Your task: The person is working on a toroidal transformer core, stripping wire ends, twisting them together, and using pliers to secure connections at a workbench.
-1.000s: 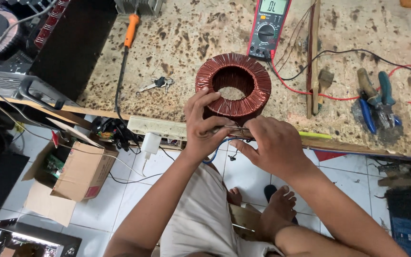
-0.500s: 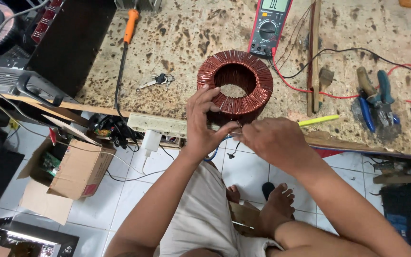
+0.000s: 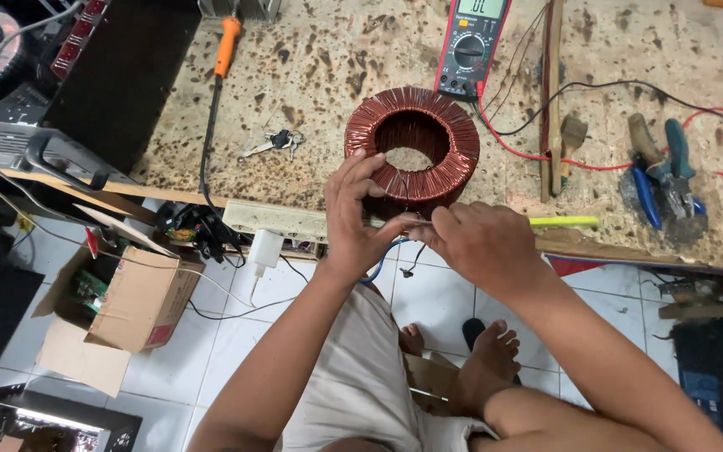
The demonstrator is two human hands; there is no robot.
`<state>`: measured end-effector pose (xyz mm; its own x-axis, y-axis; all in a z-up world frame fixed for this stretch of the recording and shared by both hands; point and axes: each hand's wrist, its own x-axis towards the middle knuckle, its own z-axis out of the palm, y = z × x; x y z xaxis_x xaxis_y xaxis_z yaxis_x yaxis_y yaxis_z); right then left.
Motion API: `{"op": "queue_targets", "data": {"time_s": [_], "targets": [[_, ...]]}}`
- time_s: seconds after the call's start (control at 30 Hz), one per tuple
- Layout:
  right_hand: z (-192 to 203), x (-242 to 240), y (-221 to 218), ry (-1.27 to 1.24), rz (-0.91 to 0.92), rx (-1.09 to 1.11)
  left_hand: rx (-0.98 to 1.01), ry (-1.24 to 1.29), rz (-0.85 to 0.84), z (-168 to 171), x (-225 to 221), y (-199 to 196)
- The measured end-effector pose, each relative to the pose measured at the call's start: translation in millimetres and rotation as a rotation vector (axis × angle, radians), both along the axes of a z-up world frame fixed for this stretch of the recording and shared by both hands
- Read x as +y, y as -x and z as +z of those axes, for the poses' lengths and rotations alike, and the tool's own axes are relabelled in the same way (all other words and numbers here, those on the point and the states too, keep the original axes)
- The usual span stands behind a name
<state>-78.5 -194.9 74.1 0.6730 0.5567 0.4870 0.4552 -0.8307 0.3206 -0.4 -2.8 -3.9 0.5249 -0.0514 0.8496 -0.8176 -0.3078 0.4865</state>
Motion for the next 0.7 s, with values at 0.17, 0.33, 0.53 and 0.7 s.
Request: {"op": "queue_targets", "data": {"time_s": [0.17,0.33,0.53,0.7], "targets": [[2,9,21,-0.040,0.209,0.139,0.004,0.024,0.010,2,-2,2],[9,0,5,0.033,-0.077,-0.050,-0.016,-0.005,0.033,3,0,2],[-10,-5,6,0.009,0.077,0.153,-0.008,0.014,0.018,4,-2,1],[8,-14,9,-0.039,0.081,0.088,0.016,0.018,0.015,1,-2,0]]}}
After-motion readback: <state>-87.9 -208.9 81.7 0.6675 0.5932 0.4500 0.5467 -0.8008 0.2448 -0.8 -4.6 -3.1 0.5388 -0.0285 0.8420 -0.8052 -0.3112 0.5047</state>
